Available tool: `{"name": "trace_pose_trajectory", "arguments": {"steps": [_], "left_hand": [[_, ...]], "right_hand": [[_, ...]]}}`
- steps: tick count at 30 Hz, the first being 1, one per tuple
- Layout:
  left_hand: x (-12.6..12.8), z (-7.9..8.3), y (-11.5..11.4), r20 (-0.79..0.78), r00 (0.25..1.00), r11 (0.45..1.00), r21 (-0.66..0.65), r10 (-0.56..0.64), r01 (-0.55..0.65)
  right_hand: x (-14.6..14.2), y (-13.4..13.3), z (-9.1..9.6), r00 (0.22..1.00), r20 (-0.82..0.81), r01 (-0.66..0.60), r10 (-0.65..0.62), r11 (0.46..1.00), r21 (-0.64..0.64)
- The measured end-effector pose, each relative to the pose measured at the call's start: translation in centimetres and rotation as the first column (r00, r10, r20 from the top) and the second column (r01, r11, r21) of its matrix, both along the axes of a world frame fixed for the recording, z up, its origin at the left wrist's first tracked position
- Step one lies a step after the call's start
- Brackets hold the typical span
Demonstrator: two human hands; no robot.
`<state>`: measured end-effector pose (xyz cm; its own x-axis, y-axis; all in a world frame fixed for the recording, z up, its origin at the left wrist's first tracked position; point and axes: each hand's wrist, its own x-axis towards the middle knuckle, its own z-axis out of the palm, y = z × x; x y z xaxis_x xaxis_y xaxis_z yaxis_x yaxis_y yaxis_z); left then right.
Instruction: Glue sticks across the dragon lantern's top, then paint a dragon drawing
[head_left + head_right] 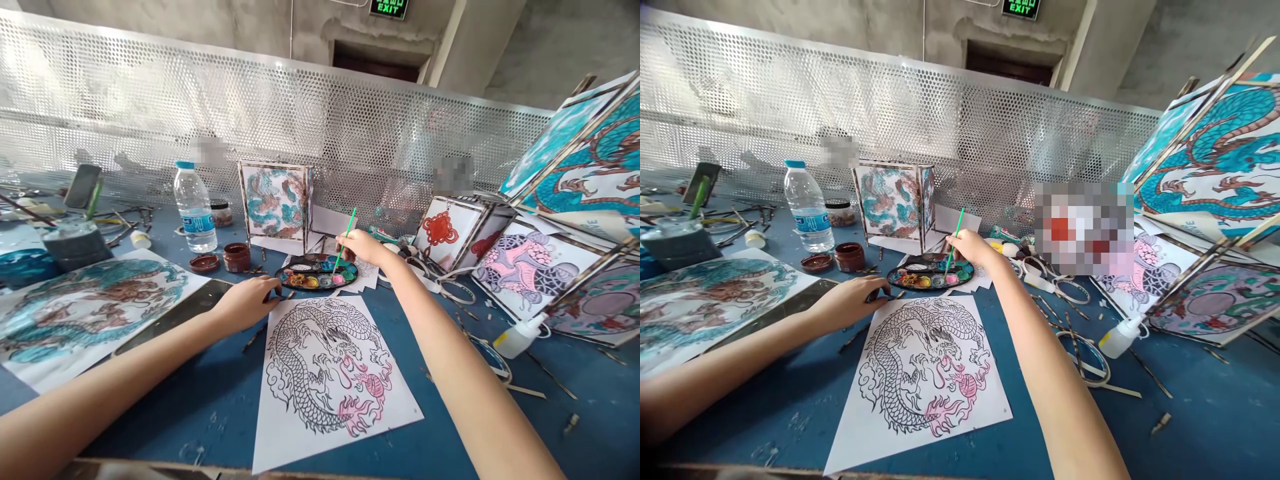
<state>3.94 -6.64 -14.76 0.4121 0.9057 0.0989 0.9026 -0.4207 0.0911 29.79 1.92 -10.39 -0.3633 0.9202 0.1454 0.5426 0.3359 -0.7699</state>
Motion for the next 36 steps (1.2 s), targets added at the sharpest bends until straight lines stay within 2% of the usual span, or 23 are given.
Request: {"name": "trace_pose_trajectory", "arguments": {"steps": [4, 7, 9, 11, 14, 18, 23, 27, 30, 36], "left_hand": [[0.0, 0.2, -0.1, 0.008, 1.0, 1.0, 0.001, 0.002, -0.002], [0.0, 0.2, -0.2, 0.039, 0.999, 1.0, -0.004, -0.01, 0.011], [0.1, 0.2, -0.4, 0.061, 0.997, 0.999, -0.004, -0.035, 0.035], [0.1, 0.2, -0.5, 0.076, 0.996, 0.999, 0.005, -0.051, 0.051], [0.2, 0.3, -0.8, 0.09, 0.993, 0.998, 0.012, -0.07, 0.07], [0.3, 0.5, -1.0, 0.098, 0.992, 0.997, 0.007, -0.077, 0.077], [0.5, 0.4, -1.0, 0.078, 0.994, 0.997, 0.003, -0.074, 0.074], [0.7, 0.2, -0.9, 0.036, 0.997, 0.998, 0.026, -0.066, 0.065], [0.8, 0.0, -0.8, 0.003, 0.998, 0.997, 0.036, -0.065, 0.064], [0.9, -0.3, -0.6, -0.035, 0.997, 0.997, 0.04, -0.07, 0.072]], "right_hand": [[-0.2, -1.8, 2.9, 0.998, -0.055, -0.013, 0.017, 0.996, 0.083], [-1.0, -3.6, 5.2, 0.972, -0.178, -0.126, 0.156, 0.978, 0.166], [-1.3, -4.4, 5.6, 0.957, -0.189, -0.192, 0.221, 0.968, 0.16], [-1.2, -4.9, 4.9, 0.974, -0.124, -0.177, 0.192, 0.977, 0.122], [-0.4, -6.3, 2.3, 0.994, -0.085, -0.055, 0.069, 0.987, 0.154], [1.3, -9.2, -1.6, 0.981, -0.185, 0.094, -0.055, 0.973, 0.209], [3.3, -10.4, -4.5, 0.937, -0.322, 0.187, -0.137, 0.974, 0.128], [3.6, -10.4, -5.4, 0.916, -0.385, 0.142, -0.114, 0.989, 0.046], [3.3, -10.7, -5.5, 0.904, -0.42, 0.104, -0.074, 0.993, 0.05], [3.7, -11.2, -5.0, 0.958, -0.273, 0.129, -0.083, 0.979, 0.156]]}}
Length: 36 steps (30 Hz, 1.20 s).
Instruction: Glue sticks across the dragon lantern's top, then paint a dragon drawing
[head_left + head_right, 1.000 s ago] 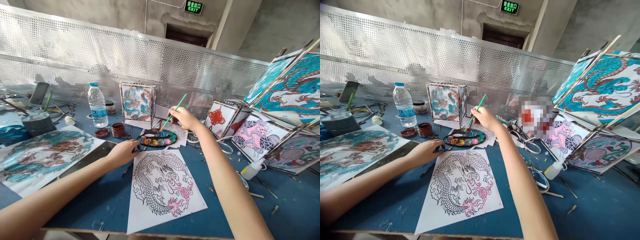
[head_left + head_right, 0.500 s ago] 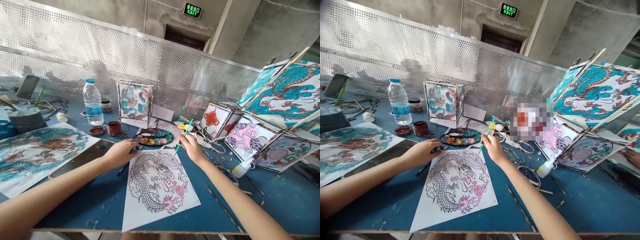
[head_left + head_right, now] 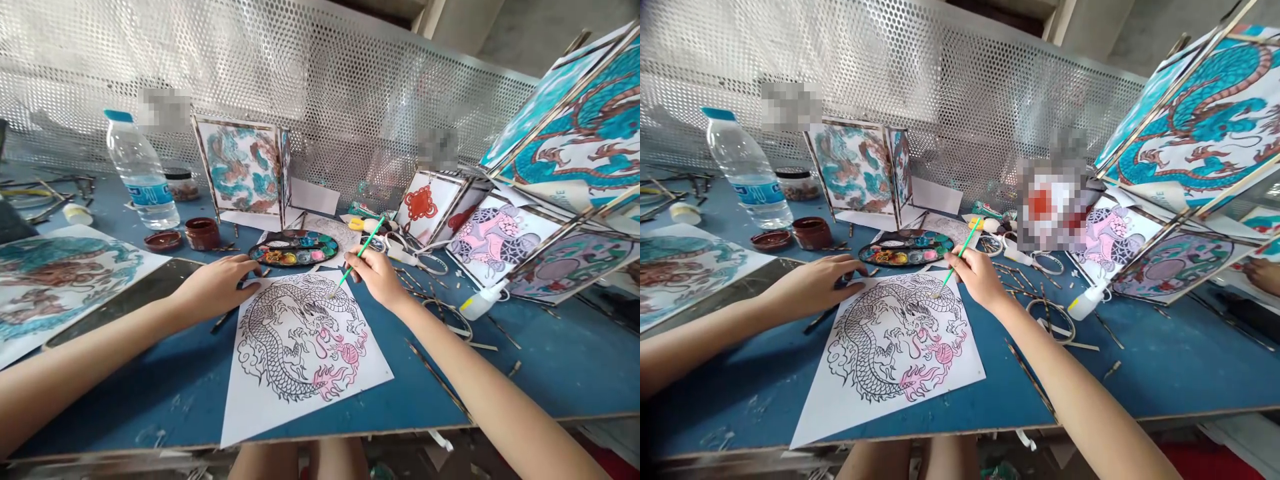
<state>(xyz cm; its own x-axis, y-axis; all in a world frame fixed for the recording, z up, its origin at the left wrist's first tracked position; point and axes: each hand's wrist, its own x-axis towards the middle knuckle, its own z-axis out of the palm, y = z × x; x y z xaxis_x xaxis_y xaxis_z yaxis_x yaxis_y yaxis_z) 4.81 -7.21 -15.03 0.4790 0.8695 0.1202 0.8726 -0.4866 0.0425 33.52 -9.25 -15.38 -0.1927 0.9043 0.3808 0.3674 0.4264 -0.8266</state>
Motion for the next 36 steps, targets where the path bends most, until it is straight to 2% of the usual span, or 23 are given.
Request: {"name": "trace_pose_trajectory", "arguments": {"steps": [3, 6, 11, 16, 22, 24, 26, 30, 33, 36], "left_hand": [[0.0, -0.1, 0.1, -0.001, 1.0, 1.0, 0.001, -0.004, 0.004], [0.0, -0.1, 0.0, 0.003, 1.0, 1.0, 0.007, -0.011, 0.011], [0.0, 0.1, -0.1, 0.001, 1.0, 1.0, 0.0, -0.013, 0.013], [0.1, 0.1, 0.0, -0.002, 1.0, 1.0, -0.002, -0.011, 0.011], [0.0, 0.0, 0.0, -0.006, 1.0, 1.0, 0.001, -0.017, 0.017], [0.0, 0.0, 0.0, -0.008, 1.0, 1.0, 0.002, -0.016, 0.016], [0.0, 0.0, 0.0, -0.009, 1.0, 1.0, 0.003, -0.019, 0.019], [0.0, -0.1, 0.0, -0.013, 1.0, 1.0, 0.006, -0.014, 0.014], [0.0, -0.2, 0.1, -0.011, 1.0, 1.0, 0.01, -0.009, 0.009], [0.0, -0.2, 0.1, -0.008, 1.0, 1.0, 0.014, -0.011, 0.011]], "right_hand": [[0.5, -0.1, 0.3, 0.999, 0.033, 0.034, -0.036, 0.998, 0.054], [0.6, -0.3, 0.5, 0.997, -0.064, 0.039, -0.035, 0.997, 0.062], [-0.6, -0.7, 0.4, 0.979, -0.191, -0.066, 0.066, 0.998, 0.007], [-1.3, -0.9, 0.2, 0.988, -0.112, -0.104, 0.103, 0.995, 0.003], [-0.2, -0.8, 0.5, 0.995, 0.09, 0.021, -0.03, 0.994, 0.106], [0.1, -0.8, 0.7, 0.996, 0.08, 0.037, -0.048, 0.992, 0.123], [0.0, -0.9, 0.8, 1.0, -0.001, 0.028, -0.028, 0.994, 0.105], [-1.0, -1.2, 0.6, 0.986, -0.146, -0.069, 0.075, 0.997, 0.044], [-1.7, -1.4, 0.3, 0.988, -0.108, -0.112, 0.113, 0.994, 0.018], [-1.7, -1.5, 0.1, 0.997, -0.021, -0.073, 0.074, 0.997, 0.037]]}}
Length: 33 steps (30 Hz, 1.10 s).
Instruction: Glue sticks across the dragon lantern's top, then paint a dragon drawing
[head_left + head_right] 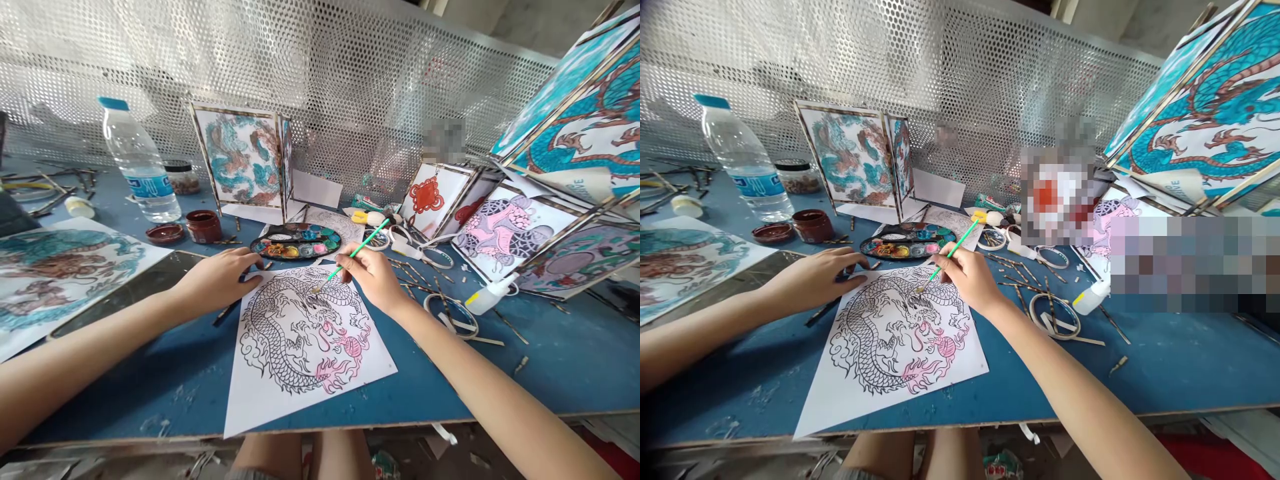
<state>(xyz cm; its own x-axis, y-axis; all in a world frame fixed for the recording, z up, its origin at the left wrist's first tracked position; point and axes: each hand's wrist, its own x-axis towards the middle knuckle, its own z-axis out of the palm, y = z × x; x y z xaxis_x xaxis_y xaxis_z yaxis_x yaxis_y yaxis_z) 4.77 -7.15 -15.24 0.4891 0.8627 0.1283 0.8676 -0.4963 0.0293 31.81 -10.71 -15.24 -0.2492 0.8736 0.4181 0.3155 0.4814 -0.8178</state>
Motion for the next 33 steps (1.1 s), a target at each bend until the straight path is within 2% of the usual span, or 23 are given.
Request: {"name": "trace_pose_trajectory", "arguments": {"steps": [6, 9, 13, 16, 19, 22, 25, 28, 30, 33], "left_hand": [[0.1, 0.2, -0.1, -0.012, 1.0, 1.0, -0.008, 0.01, -0.01], [0.1, 0.2, -0.2, -0.014, 1.0, 1.0, -0.005, 0.007, -0.007], [0.1, 0.2, -0.2, -0.009, 1.0, 1.0, -0.004, 0.001, -0.001], [0.1, 0.2, -0.2, 0.001, 1.0, 1.0, -0.001, 0.002, -0.002], [0.1, 0.2, -0.2, 0.002, 1.0, 1.0, 0.002, -0.004, 0.004], [0.0, 0.2, -0.2, -0.001, 1.0, 1.0, -0.002, -0.008, 0.008], [0.0, 0.1, -0.1, 0.005, 1.0, 1.0, -0.001, -0.014, 0.014], [-0.1, 0.1, -0.1, 0.014, 1.0, 1.0, 0.006, -0.014, 0.014], [-0.1, 0.1, -0.1, 0.012, 1.0, 1.0, 0.005, -0.012, 0.012], [0.0, 0.2, -0.2, -0.006, 1.0, 1.0, 0.002, -0.009, 0.009]], "right_hand": [[1.0, 0.0, 0.5, 0.976, 0.151, 0.141, -0.159, 0.982, 0.128], [1.1, -0.1, 0.6, 0.983, 0.062, 0.166, -0.176, 0.977, 0.131], [0.7, -0.2, 0.4, 0.995, -0.019, 0.104, -0.103, 0.992, 0.071], [0.6, -0.2, 0.4, 0.992, 0.073, 0.101, -0.107, 0.991, 0.082], [0.9, -0.2, 0.6, 0.966, 0.176, 0.162, -0.188, 0.974, 0.156], [1.2, -0.3, 0.9, 0.952, 0.187, 0.204, -0.243, 0.957, 0.206], [1.1, -0.2, 0.7, 0.979, 0.062, 0.183, -0.193, 0.973, 0.139], [0.6, -0.2, 0.3, 0.994, -0.047, 0.098, -0.097, 0.995, 0.032], [0.3, -0.1, 0.1, 0.997, -0.044, 0.065, -0.065, 0.998, -0.002], [0.3, -0.1, 0.0, 0.996, 0.014, 0.088, -0.088, 0.996, 0.019]]}}
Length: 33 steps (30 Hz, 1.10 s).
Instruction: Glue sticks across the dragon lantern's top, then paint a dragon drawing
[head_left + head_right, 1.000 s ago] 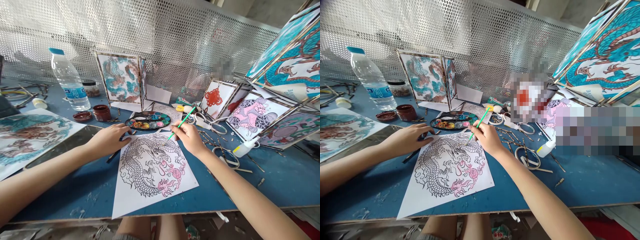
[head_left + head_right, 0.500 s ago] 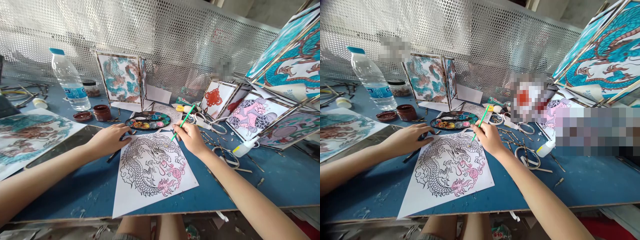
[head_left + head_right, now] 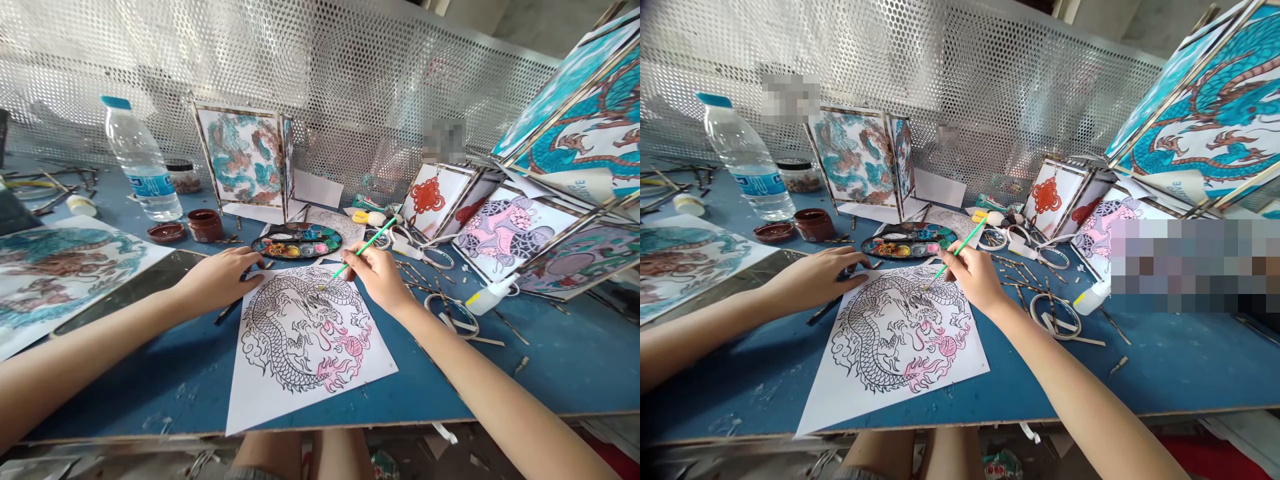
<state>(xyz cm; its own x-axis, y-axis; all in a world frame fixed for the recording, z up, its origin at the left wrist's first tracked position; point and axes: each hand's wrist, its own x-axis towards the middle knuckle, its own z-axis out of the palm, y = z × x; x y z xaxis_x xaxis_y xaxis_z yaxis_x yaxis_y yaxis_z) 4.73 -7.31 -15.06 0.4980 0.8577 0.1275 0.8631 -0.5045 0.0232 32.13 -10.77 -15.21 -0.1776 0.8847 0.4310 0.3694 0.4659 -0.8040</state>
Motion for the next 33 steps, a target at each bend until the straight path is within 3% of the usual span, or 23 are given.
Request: {"name": "trace_pose_trajectory", "arguments": {"steps": [5, 9, 15, 22, 27, 33], "left_hand": [[0.0, 0.0, 0.0, -0.012, 1.0, 1.0, 0.001, 0.001, -0.001], [-0.1, 0.0, 0.0, -0.009, 1.0, 1.0, 0.004, -0.001, 0.001], [0.0, 0.1, -0.1, -0.009, 1.0, 1.0, -0.003, 0.007, -0.007], [0.0, 0.0, -0.1, -0.006, 1.0, 1.0, 0.017, 0.012, -0.011], [0.1, 0.1, -0.1, -0.01, 1.0, 1.0, 0.003, 0.009, -0.009], [0.0, 0.0, -0.1, 0.0, 1.0, 1.0, 0.015, 0.004, -0.004]], "right_hand": [[0.9, 0.0, 0.5, 0.988, 0.122, 0.087, -0.099, 0.991, 0.1], [1.3, -0.1, 0.7, 0.983, 0.111, 0.13, -0.146, 0.981, 0.144], [0.2, -0.3, 0.5, 0.995, -0.101, -0.016, 0.016, 1.0, 0.003], [-0.7, -0.4, 0.0, 0.996, -0.051, -0.076, 0.073, 0.995, -0.071], [-0.2, -0.2, 0.1, 0.999, 0.041, -0.025, 0.026, 1.0, -0.013], [-0.4, -0.4, 0.2, 0.998, -0.022, -0.062, 0.061, 0.997, -0.049]]}}
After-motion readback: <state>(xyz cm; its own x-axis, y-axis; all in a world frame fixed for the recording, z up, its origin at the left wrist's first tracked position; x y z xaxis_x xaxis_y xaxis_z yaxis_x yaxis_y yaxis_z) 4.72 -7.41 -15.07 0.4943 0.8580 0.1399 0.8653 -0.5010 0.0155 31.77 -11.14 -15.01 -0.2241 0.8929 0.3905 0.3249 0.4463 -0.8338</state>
